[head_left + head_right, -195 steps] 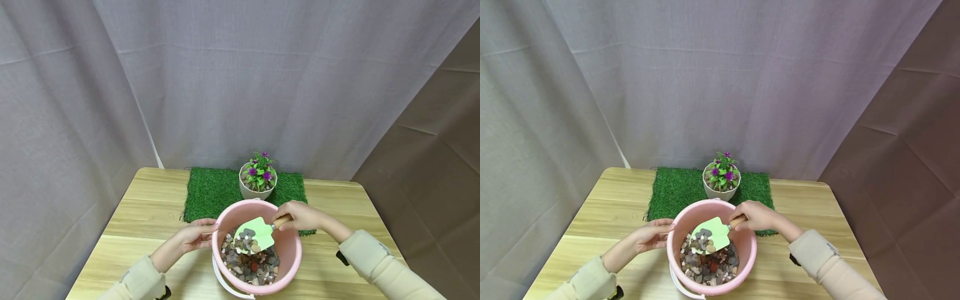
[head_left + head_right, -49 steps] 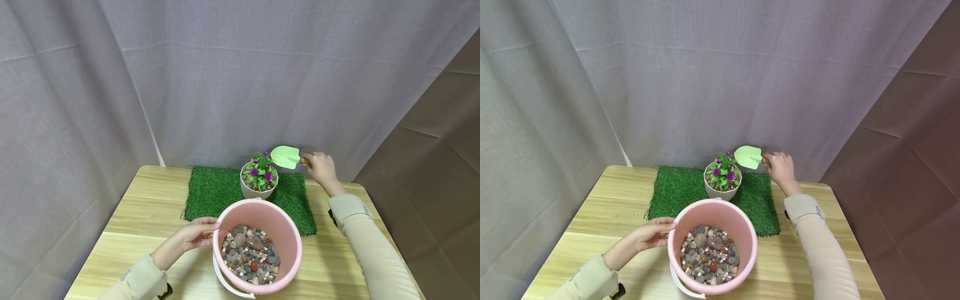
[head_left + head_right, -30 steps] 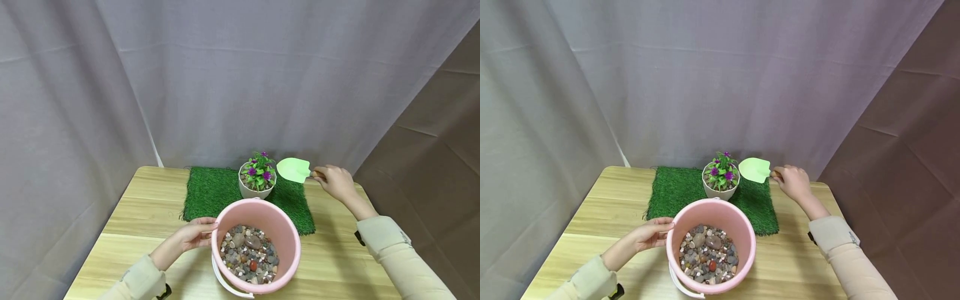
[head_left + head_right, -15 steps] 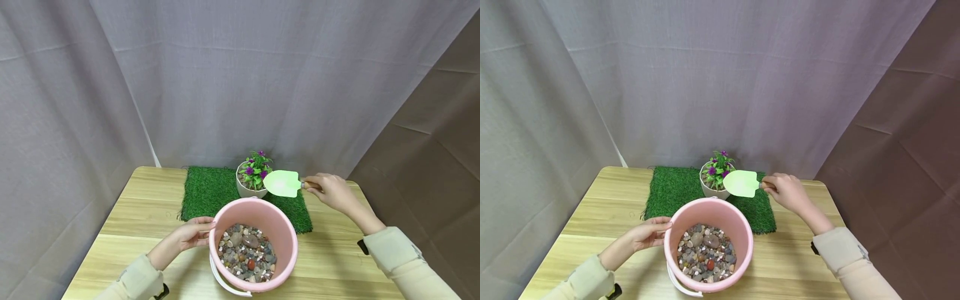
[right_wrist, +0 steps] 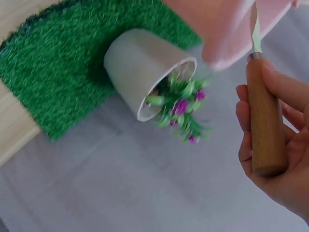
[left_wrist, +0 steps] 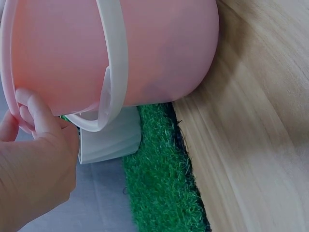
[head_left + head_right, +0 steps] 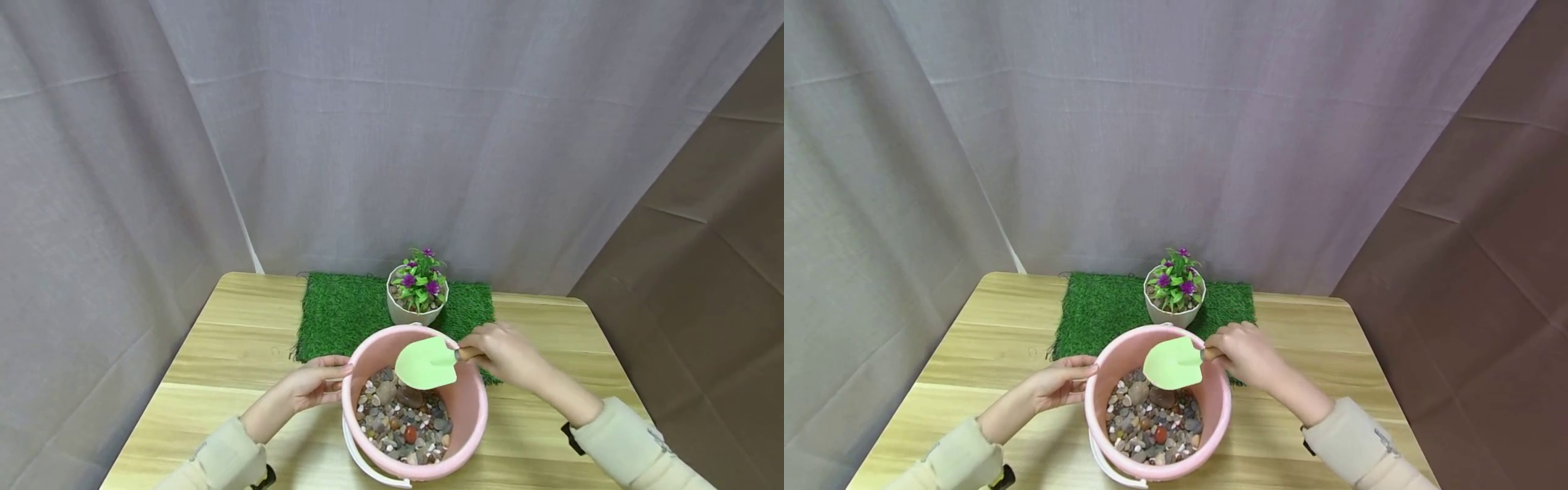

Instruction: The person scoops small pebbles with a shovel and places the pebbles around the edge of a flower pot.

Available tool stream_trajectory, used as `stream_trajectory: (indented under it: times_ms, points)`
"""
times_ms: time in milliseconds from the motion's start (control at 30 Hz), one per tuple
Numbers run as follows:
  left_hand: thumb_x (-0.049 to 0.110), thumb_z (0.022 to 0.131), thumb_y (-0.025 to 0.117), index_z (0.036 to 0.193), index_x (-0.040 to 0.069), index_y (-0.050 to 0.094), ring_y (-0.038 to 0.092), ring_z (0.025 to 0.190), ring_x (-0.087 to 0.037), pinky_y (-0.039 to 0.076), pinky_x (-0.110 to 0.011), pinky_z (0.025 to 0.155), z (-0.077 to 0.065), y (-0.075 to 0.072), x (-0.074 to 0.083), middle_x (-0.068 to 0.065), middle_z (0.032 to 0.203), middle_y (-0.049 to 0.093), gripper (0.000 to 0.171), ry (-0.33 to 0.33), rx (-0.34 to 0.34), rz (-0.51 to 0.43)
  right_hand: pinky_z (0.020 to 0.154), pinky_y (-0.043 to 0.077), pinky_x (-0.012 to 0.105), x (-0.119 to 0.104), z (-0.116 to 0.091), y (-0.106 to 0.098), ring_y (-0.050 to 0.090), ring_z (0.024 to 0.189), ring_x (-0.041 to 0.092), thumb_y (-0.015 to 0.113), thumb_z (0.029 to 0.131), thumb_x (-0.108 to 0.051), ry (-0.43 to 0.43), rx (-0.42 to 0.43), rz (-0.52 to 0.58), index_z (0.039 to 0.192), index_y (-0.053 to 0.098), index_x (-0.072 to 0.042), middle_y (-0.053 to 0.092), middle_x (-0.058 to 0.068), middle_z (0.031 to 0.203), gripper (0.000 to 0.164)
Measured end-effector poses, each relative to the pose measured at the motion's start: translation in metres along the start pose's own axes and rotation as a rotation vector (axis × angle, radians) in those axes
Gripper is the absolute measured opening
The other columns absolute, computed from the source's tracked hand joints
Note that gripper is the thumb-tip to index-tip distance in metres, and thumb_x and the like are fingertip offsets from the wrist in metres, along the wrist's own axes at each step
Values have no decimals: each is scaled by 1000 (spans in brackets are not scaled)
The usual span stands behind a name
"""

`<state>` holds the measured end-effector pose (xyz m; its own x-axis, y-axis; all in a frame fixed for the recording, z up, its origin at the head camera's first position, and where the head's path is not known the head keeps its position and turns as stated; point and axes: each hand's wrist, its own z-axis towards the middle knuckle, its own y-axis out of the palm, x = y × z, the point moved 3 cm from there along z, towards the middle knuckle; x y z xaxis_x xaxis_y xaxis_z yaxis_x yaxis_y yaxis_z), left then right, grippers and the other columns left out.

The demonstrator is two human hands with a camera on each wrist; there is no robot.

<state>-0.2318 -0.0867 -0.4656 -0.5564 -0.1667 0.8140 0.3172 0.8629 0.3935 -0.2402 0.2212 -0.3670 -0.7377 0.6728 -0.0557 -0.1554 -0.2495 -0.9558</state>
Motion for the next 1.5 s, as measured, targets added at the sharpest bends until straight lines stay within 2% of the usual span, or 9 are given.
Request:
stream_trajectory:
  times_ms: [233,400,600,800,900,1067,1233,1333,1500]
  points:
    - [9,89,61,118,0,52,65,76,-6,60,-19,74,1,3,1,0,85,68,31,-13,-8,9,57,41,19,-16,0,17,58,66,8,77,69,-21,-48,-55,-58,78,70,-21,64,-9,70,11]
    - [10,91,60,123,-3,48,65,78,-6,60,-19,75,0,2,1,0,86,68,37,-8,-12,26,53,29,16,-30,4,31,55,64,8,75,70,-28,-94,-89,-191,77,71,-20,60,-10,68,11]
    - [12,91,61,128,-5,45,66,80,-6,60,-20,77,0,-1,0,1,87,68,44,-11,-12,35,55,37,20,-47,8,50,52,61,10,74,71,-31,-188,-92,-391,68,67,-20,59,-7,64,14]
    - [12,91,61,125,-2,49,65,79,-6,60,-19,76,1,-2,-3,2,86,68,39,-6,-16,26,57,36,22,-55,12,68,48,59,12,72,74,-30,-201,-78,-387,66,67,-22,58,-6,62,13]
    - [12,91,60,123,-1,51,65,78,-5,60,-18,75,1,-1,-3,2,85,68,35,-3,-12,13,56,35,21,-52,14,72,48,58,10,75,70,-20,-202,-98,-275,61,63,-23,57,-9,60,16]
    - [12,91,60,124,-2,50,65,76,-5,60,-18,74,2,3,-3,2,85,68,36,-4,-8,5,60,42,17,-44,11,83,50,58,0,78,63,-10,-177,-211,24,66,66,-27,60,-18,61,20]
    - [11,91,59,124,-3,50,65,77,-5,60,-18,75,3,5,-4,2,84,68,37,-2,-8,9,66,51,17,-40,11,79,56,62,-2,79,67,-12,-188,-245,136,74,72,-24,66,-17,67,15]
    - [11,91,59,123,-2,50,65,78,-5,60,-19,75,2,4,-5,3,84,68,35,-3,-11,11,71,55,18,-35,13,74,61,69,-1,79,69,-15,-174,-297,205,82,74,-20,69,-14,74,15]
    - [12,90,62,112,5,58,65,77,-5,60,-18,74,3,0,-3,3,84,69,24,-3,-11,6,75,55,17,-28,15,66,61,75,0,77,73,-15,-157,-376,306,87,73,-18,69,-11,80,15]
